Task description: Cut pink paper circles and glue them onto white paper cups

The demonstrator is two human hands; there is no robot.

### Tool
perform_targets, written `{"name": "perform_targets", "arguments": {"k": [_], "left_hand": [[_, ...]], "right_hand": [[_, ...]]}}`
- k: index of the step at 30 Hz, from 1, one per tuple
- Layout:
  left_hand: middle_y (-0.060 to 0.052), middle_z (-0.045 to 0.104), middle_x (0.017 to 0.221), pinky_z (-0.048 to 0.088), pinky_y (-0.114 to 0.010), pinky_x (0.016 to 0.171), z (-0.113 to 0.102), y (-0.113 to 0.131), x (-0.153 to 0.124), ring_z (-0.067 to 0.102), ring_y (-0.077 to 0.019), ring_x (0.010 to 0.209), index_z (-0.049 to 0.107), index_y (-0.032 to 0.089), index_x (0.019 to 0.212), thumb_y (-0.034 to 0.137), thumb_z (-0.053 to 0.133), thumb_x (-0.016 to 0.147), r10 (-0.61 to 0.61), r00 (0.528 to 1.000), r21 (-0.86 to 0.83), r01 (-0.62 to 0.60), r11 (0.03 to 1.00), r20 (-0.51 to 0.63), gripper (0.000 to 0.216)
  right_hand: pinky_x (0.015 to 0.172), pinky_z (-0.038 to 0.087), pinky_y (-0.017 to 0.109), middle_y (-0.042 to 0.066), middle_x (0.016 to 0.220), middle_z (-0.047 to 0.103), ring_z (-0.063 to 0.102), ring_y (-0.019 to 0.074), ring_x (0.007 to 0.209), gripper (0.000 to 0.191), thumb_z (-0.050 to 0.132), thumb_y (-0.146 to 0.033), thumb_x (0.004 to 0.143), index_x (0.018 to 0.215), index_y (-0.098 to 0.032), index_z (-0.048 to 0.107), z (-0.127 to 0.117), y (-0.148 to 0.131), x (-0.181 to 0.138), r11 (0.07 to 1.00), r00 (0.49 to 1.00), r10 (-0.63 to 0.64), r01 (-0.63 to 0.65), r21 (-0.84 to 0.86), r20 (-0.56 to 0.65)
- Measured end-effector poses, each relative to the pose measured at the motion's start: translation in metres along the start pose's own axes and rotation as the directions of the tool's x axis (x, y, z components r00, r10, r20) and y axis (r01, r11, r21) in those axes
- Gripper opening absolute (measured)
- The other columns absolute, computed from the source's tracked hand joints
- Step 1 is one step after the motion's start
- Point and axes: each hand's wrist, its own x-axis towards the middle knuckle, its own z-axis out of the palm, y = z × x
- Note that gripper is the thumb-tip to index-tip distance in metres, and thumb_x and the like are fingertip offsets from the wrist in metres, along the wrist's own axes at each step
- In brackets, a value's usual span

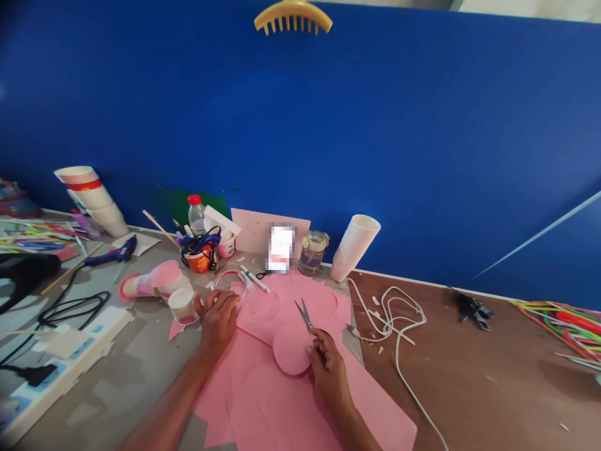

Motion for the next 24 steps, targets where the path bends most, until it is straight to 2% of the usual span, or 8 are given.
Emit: {"name": "perform_targets", "arguments": {"k": [2, 4, 6, 9, 12, 17, 21, 24], "left_hand": [[-0.004, 0.065, 0.108, 0.004, -0.055, 0.107, 0.003, 0.001, 0.000, 0.047, -0.0272, 0.113, 0.065, 0.026, 0.094, 0.014, 0.043, 0.084, -0.011, 1.000, 0.014, 0.011, 1.000, 0.007, 0.027], [-0.005, 0.059, 0.122, 0.011, -0.055, 0.105, 0.006, 0.001, 0.001, 0.040, -0.0308, 0.119, 0.064, 0.026, 0.102, 0.014, 0.045, 0.082, -0.050, 0.999, 0.040, 0.050, 0.998, 0.016, 0.030], [-0.007, 0.055, 0.126, 0.021, -0.052, 0.101, 0.007, -0.002, 0.002, 0.042, -0.0309, 0.117, 0.063, 0.024, 0.107, 0.015, 0.046, 0.081, -0.081, 0.996, 0.055, 0.080, 0.995, 0.026, 0.033], [-0.010, 0.057, 0.116, 0.033, -0.045, 0.091, 0.003, -0.006, 0.003, 0.050, -0.0285, 0.102, 0.062, 0.021, 0.106, 0.019, 0.047, 0.080, -0.137, 0.989, 0.109, 0.129, 0.986, 0.061, 0.031], [-0.010, 0.060, 0.102, 0.036, -0.042, 0.081, -0.001, -0.008, 0.003, 0.052, -0.0276, 0.092, 0.064, 0.022, 0.099, 0.023, 0.047, 0.080, -0.183, 0.974, 0.181, 0.158, 0.971, 0.133, 0.026], [-0.009, 0.061, 0.085, 0.038, -0.038, 0.077, 0.000, -0.009, 0.002, 0.052, -0.0259, 0.086, 0.065, 0.021, 0.086, 0.025, 0.045, 0.083, -0.121, 0.956, 0.162, 0.080, 0.984, 0.265, 0.021], [-0.008, 0.062, 0.081, 0.039, -0.036, 0.079, 0.005, -0.012, 0.003, 0.053, -0.0230, 0.082, 0.064, 0.019, 0.083, 0.022, 0.043, 0.083, -0.094, 0.958, 0.091, 0.072, 0.993, 0.269, 0.021], [-0.007, 0.062, 0.082, 0.040, -0.035, 0.080, 0.005, -0.010, 0.004, 0.054, -0.0213, 0.083, 0.063, 0.018, 0.084, 0.019, 0.040, 0.084, -0.037, 0.978, -0.060, 0.050, 0.997, 0.206, 0.023]], "right_hand": [[0.057, 0.044, 0.024, 0.001, 0.070, 0.056, 0.051, 0.0140, 0.062, 0.042, 0.057, -0.042, 0.079, 0.112, -0.017, 0.057, -0.001, 0.000, 0.000, 1.000, 1.000, -0.020, 0.020, -0.022, 0.005], [0.058, 0.044, 0.024, 0.001, 0.070, 0.055, 0.051, 0.0140, 0.063, 0.040, 0.056, -0.041, 0.080, 0.111, -0.017, 0.057, -0.001, -0.001, 0.000, 0.998, 0.999, -0.033, 0.034, -0.045, 0.011], [0.059, 0.044, 0.024, 0.001, 0.070, 0.054, 0.051, 0.0141, 0.064, 0.038, 0.055, -0.038, 0.081, 0.112, -0.017, 0.056, -0.001, -0.003, 0.000, 0.997, 0.999, -0.033, 0.033, -0.071, 0.014], [0.061, 0.045, 0.024, 0.001, 0.073, 0.054, 0.052, 0.0144, 0.066, 0.035, 0.053, -0.036, 0.082, 0.112, -0.017, 0.056, -0.001, -0.009, -0.001, 0.993, 0.999, -0.038, 0.038, -0.112, 0.003], [0.062, 0.046, 0.024, 0.002, 0.074, 0.055, 0.053, 0.0143, 0.066, 0.033, 0.052, -0.035, 0.083, 0.111, -0.018, 0.057, -0.002, -0.014, -0.002, 0.986, 0.997, -0.070, 0.073, -0.151, 0.019], [0.063, 0.047, 0.025, 0.002, 0.075, 0.057, 0.055, 0.0149, 0.068, 0.033, 0.052, -0.033, 0.082, 0.111, -0.018, 0.059, -0.002, -0.013, -0.004, 0.974, 0.992, -0.111, 0.120, -0.194, 0.057], [0.066, 0.049, 0.025, 0.004, 0.079, 0.060, 0.058, 0.0159, 0.072, 0.034, 0.051, -0.034, 0.084, 0.112, -0.018, 0.058, -0.001, -0.014, -0.007, 0.970, 0.993, -0.088, 0.102, -0.219, 0.073], [0.072, 0.050, 0.027, 0.008, 0.089, 0.065, 0.061, 0.0189, 0.083, 0.033, 0.054, -0.034, 0.083, 0.111, -0.018, 0.060, 0.000, -0.016, -0.010, 0.978, 0.994, -0.080, 0.092, -0.187, 0.068]]}}
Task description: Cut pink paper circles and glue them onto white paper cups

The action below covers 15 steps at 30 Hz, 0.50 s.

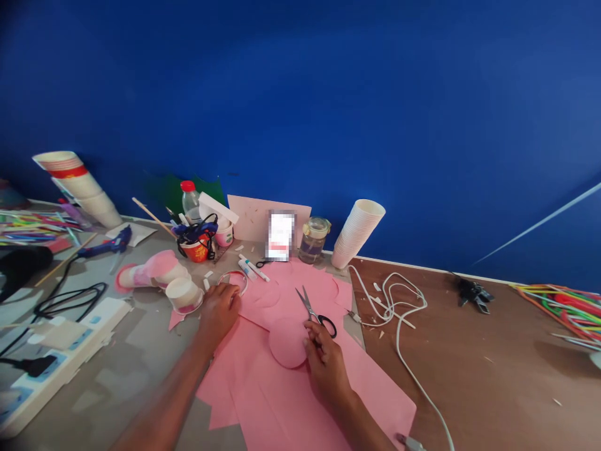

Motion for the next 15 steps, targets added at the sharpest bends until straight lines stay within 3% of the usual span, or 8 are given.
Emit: {"name": "perform_targets", "arguments": {"k": [3, 6, 8, 11, 15], "left_hand": [[-0.008, 0.061, 0.086, 0.042, -0.032, 0.080, -0.005, 0.013, -0.003, 0.055, -0.0188, 0.086, 0.061, 0.017, 0.087, 0.019, 0.037, 0.086, 0.091, 0.996, -0.293, -0.093, 0.952, -0.019, 0.025], [-0.006, 0.061, 0.083, 0.044, -0.027, 0.072, -0.011, 0.033, -0.011, 0.056, -0.0151, 0.077, 0.061, 0.017, 0.091, 0.024, 0.036, 0.087, 0.164, 0.968, -0.561, -0.031, 0.827, 0.189, 0.025], [-0.004, 0.063, 0.087, 0.045, -0.025, 0.069, -0.012, 0.047, -0.018, 0.057, -0.0139, 0.076, 0.059, 0.018, 0.104, 0.028, 0.039, 0.087, 0.205, 0.905, -0.658, 0.102, 0.746, 0.373, 0.028], [-0.002, 0.064, 0.086, 0.044, -0.025, 0.063, -0.009, 0.061, -0.028, 0.056, -0.0139, 0.069, 0.049, 0.019, 0.123, 0.028, 0.051, 0.078, 0.238, 0.795, -0.639, 0.228, 0.734, 0.558, 0.046], [-0.005, 0.063, 0.108, 0.044, -0.028, 0.079, -0.004, 0.066, -0.034, 0.057, -0.0176, 0.092, 0.046, 0.021, 0.127, 0.024, 0.045, 0.079, 0.205, 0.800, -0.616, 0.242, 0.749, 0.564, 0.048]], "right_hand": [[0.073, 0.050, 0.028, 0.009, 0.093, 0.067, 0.062, 0.0196, 0.084, 0.032, 0.055, -0.037, 0.082, 0.108, -0.018, 0.061, 0.001, -0.002, -0.001, 0.999, 1.000, 0.010, -0.010, 0.052, -0.008], [0.070, 0.050, 0.027, 0.007, 0.087, 0.067, 0.061, 0.0178, 0.078, 0.034, 0.055, -0.039, 0.082, 0.108, -0.018, 0.061, 0.003, -0.002, 0.001, 0.994, 0.999, 0.037, -0.033, 0.106, -0.031], [0.064, 0.050, 0.026, 0.005, 0.081, 0.066, 0.060, 0.0161, 0.071, 0.036, 0.055, -0.041, 0.082, 0.109, -0.018, 0.059, 0.004, -0.002, 0.002, 0.990, 0.997, 0.055, -0.049, 0.133, -0.045], [0.054, 0.047, 0.024, 0.003, 0.073, 0.063, 0.056, 0.0137, 0.059, 0.038, 0.052, -0.042, 0.083, 0.111, -0.018, 0.057, 0.005, -0.002, 0.005, 0.989, 0.998, 0.055, -0.051, 0.142, -0.029], [0.052, 0.045, 0.024, 0.005, 0.085, 0.063, 0.053, 0.0118, 0.056, 0.038, 0.049, -0.043, 0.084, 0.111, -0.017, 0.053, -0.004, -0.006, 0.013, 0.999, 0.998, -0.005, 0.008, 0.049, -0.056]]}}
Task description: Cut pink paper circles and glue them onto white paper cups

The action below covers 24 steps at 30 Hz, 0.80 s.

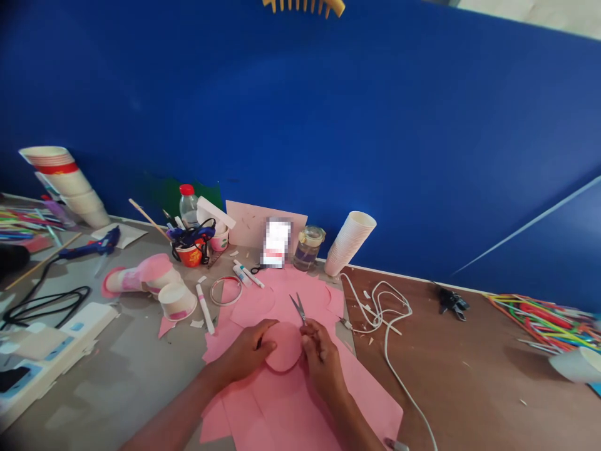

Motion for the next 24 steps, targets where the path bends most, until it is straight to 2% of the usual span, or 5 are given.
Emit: {"name": "perform_targets", "arguments": {"k": [5, 9, 14, 17, 24], "left_hand": [[-0.004, 0.066, 0.103, 0.045, -0.028, 0.075, -0.006, 0.001, -0.004, 0.060, -0.0210, 0.093, 0.030, 0.026, 0.139, 0.027, 0.045, 0.080, 0.022, 0.991, 0.189, -0.047, 0.981, 0.132, 0.061], [-0.006, 0.067, 0.106, 0.046, -0.031, 0.076, -0.006, 0.004, -0.005, 0.062, -0.0235, 0.093, 0.043, 0.027, 0.130, 0.028, 0.041, 0.083, 0.140, 0.969, 0.341, -0.205, 0.918, 0.204, 0.048], [-0.008, 0.068, 0.102, 0.047, -0.032, 0.074, -0.002, 0.009, -0.006, 0.064, -0.0239, 0.089, 0.051, 0.023, 0.122, 0.026, 0.041, 0.084, 0.184, 0.962, 0.409, -0.254, 0.877, 0.202, 0.040], [-0.009, 0.069, 0.100, 0.047, -0.032, 0.075, -0.001, 0.010, -0.007, 0.064, -0.0241, 0.088, 0.057, 0.021, 0.111, 0.025, 0.042, 0.083, 0.186, 0.959, 0.415, -0.261, 0.872, 0.212, 0.032], [-0.010, 0.070, 0.096, 0.046, -0.032, 0.075, 0.002, 0.005, -0.007, 0.065, -0.0248, 0.087, 0.063, 0.020, 0.096, 0.028, 0.038, 0.087, 0.191, 0.966, 0.366, -0.243, 0.898, 0.172, 0.028]], "right_hand": [[0.056, 0.045, 0.027, 0.008, 0.097, 0.059, 0.049, 0.0109, 0.056, 0.036, 0.047, -0.038, 0.085, 0.114, -0.018, 0.050, -0.028, -0.016, 0.020, 0.958, 0.972, -0.155, 0.104, -0.268, -0.176], [0.057, 0.045, 0.027, 0.005, 0.087, 0.062, 0.053, 0.0127, 0.056, 0.029, 0.044, -0.034, 0.086, 0.108, -0.018, 0.054, -0.024, -0.041, 0.041, 0.922, 0.989, -0.142, 0.143, -0.361, 0.032], [0.079, 0.045, 0.029, 0.006, 0.099, 0.064, 0.060, 0.0179, 0.086, 0.028, 0.047, -0.025, 0.085, 0.110, -0.019, 0.057, 0.049, -0.072, 0.073, 0.791, 0.917, -0.146, 0.334, -0.513, 0.372], [0.079, 0.045, 0.031, 0.008, 0.111, 0.059, 0.059, 0.0202, 0.096, 0.033, 0.041, -0.035, 0.090, 0.118, -0.020, 0.051, 0.101, -0.083, 0.092, 0.606, 0.856, -0.076, 0.447, -0.659, 0.511], [0.073, 0.048, 0.037, 0.014, 0.114, 0.054, 0.061, 0.0269, 0.094, 0.033, 0.046, -0.035, 0.086, 0.111, -0.016, 0.053, 0.160, -0.082, 0.119, 0.525, 0.857, -0.012, 0.443, -0.726, 0.514]]}}
